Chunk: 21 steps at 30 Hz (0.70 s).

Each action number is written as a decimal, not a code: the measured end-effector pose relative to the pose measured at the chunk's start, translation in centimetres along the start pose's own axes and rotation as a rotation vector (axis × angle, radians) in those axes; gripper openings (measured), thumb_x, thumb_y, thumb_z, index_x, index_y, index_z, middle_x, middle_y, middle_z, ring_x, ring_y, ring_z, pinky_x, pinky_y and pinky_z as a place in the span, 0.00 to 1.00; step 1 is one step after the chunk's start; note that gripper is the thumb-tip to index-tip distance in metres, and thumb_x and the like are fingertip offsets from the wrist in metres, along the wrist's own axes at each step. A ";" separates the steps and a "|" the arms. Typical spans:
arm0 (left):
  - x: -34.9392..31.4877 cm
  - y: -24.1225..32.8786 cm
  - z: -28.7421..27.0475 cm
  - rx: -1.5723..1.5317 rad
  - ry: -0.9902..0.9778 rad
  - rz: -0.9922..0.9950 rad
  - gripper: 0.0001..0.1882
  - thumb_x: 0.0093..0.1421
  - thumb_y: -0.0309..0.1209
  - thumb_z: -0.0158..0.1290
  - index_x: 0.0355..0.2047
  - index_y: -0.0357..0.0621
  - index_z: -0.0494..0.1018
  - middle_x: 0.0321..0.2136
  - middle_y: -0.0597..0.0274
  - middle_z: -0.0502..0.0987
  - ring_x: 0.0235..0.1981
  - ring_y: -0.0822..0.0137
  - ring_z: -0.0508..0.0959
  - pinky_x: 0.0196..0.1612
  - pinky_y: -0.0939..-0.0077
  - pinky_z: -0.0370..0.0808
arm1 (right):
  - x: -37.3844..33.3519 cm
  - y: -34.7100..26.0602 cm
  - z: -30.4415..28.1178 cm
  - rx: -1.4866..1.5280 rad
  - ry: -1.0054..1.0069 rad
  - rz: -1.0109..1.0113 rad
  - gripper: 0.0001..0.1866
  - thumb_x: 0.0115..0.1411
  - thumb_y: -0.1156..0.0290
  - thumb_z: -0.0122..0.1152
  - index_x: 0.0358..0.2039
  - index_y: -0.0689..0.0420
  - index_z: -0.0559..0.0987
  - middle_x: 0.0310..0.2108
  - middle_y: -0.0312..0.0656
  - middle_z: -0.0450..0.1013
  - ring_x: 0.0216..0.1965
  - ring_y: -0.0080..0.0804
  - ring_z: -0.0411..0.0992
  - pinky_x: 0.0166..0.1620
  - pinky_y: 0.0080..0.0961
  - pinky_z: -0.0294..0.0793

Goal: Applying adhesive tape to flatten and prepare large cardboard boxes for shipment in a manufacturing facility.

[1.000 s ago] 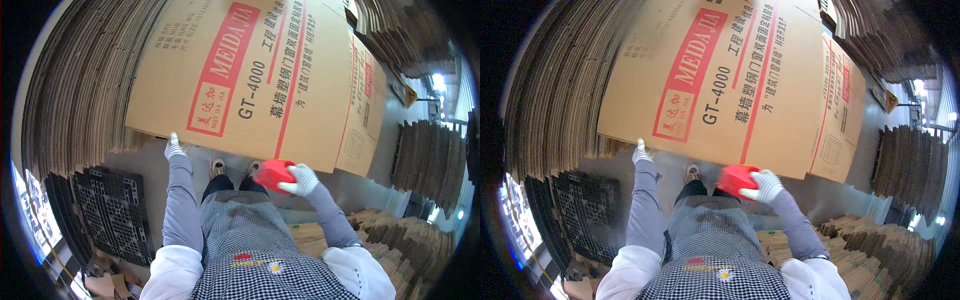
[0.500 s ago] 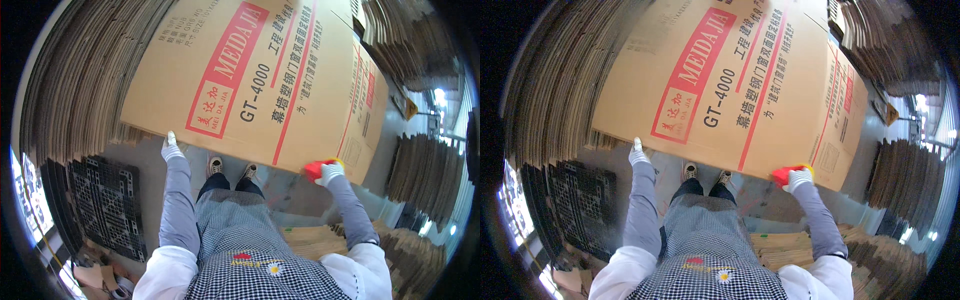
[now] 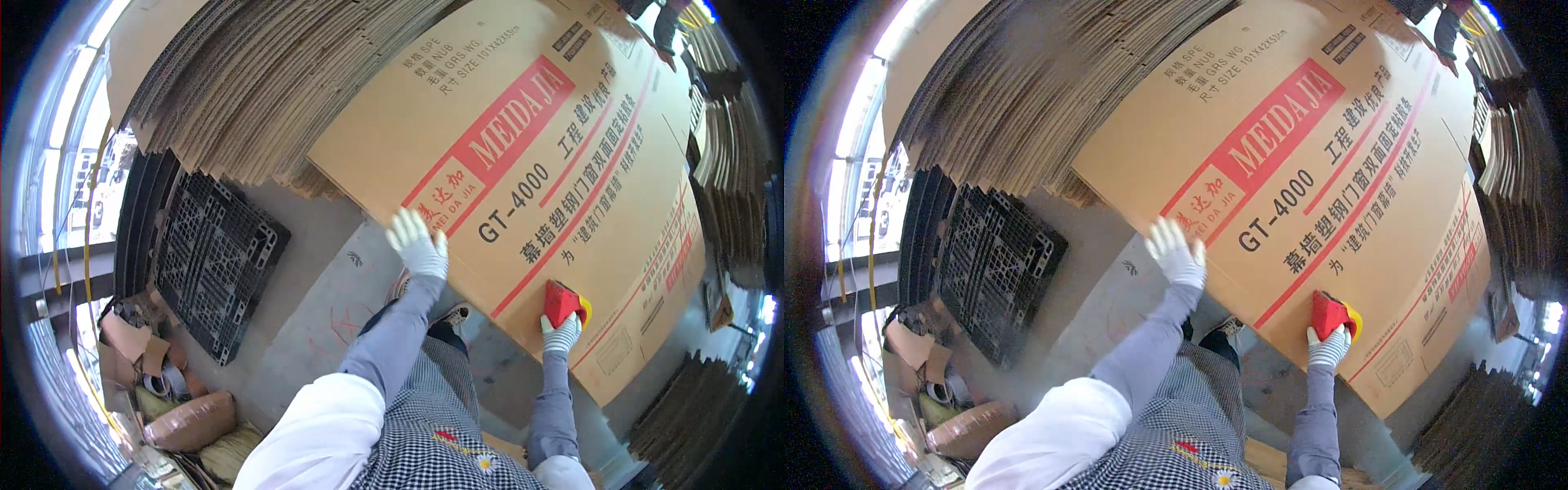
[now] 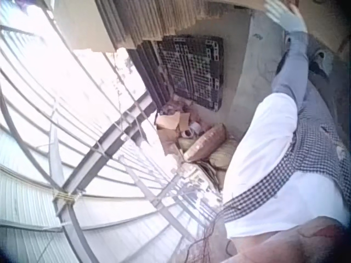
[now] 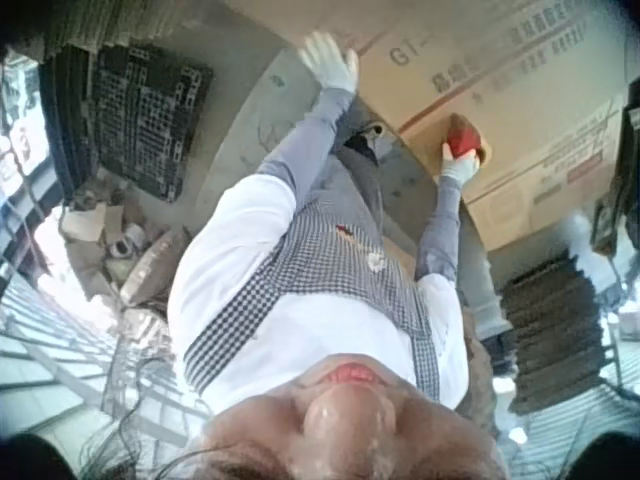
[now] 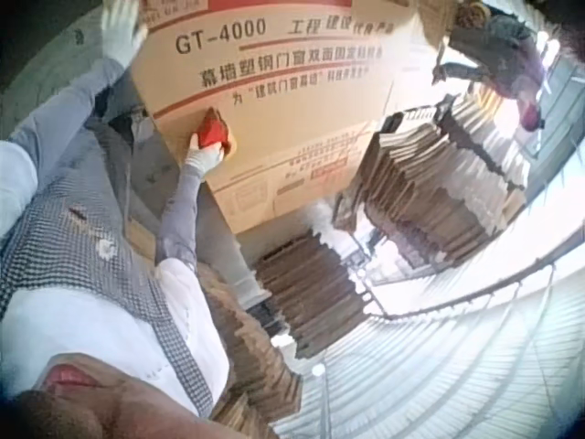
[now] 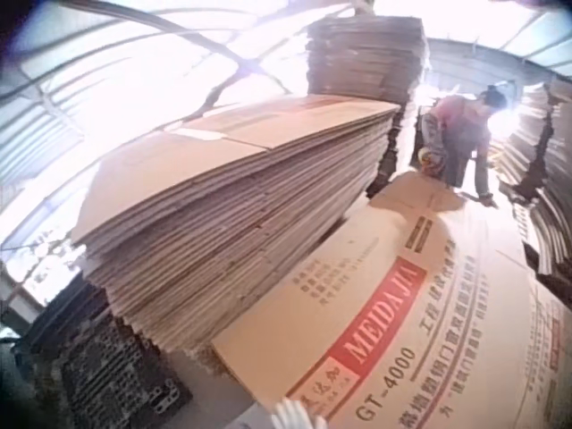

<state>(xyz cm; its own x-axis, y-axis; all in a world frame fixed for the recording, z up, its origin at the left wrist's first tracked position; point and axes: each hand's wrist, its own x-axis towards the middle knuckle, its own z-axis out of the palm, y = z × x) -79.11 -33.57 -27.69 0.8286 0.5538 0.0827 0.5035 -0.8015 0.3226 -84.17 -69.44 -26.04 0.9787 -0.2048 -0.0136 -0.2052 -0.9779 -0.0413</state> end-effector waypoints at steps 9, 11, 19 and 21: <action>0.1 1.9 1.7 -1.544 0.179 -0.834 0.29 0.60 0.42 0.50 0.55 0.35 0.59 0.50 0.53 0.67 0.46 0.62 0.71 0.50 0.72 0.69 | 1.5 -0.8 -1.3 0.177 -0.150 0.130 0.38 0.34 0.67 0.67 0.50 0.57 0.64 0.42 0.39 0.69 0.44 0.36 0.68 0.52 0.29 0.65; -9.7 11.2 2.7 -1.771 -0.090 -0.801 0.23 0.63 0.41 0.46 0.54 0.42 0.62 0.49 0.61 0.68 0.47 0.66 0.69 0.51 0.71 0.67 | 2.4 4.6 2.9 0.599 -0.070 0.017 0.33 0.33 0.66 0.67 0.44 0.56 0.68 0.40 0.39 0.70 0.43 0.35 0.68 0.49 0.29 0.67; -26.0 9.8 13.1 -1.708 -1.286 -1.309 0.24 0.57 0.38 0.55 0.51 0.44 0.65 0.48 0.57 0.71 0.49 0.55 0.70 0.52 0.54 0.68 | 2.7 -0.4 -2.8 0.050 -0.356 0.003 0.47 0.37 0.51 0.68 0.53 0.67 0.61 0.47 0.59 0.67 0.53 0.52 0.62 0.57 0.37 0.59; -21.1 8.4 11.0 -1.973 -1.131 -1.225 0.28 0.59 0.48 0.49 0.53 0.41 0.63 0.50 0.55 0.69 0.50 0.54 0.68 0.57 0.57 0.62 | 3.1 -0.8 -4.3 0.055 -0.335 0.046 0.46 0.38 0.51 0.68 0.52 0.69 0.62 0.49 0.61 0.66 0.53 0.53 0.62 0.57 0.37 0.59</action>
<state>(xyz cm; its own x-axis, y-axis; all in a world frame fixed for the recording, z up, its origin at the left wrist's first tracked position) -89.71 -54.47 -37.15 0.5961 -0.3700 -0.7126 0.4666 0.8819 -0.0675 -80.95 -69.45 -21.72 0.9144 -0.2140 -0.3435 -0.2579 -0.9622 -0.0871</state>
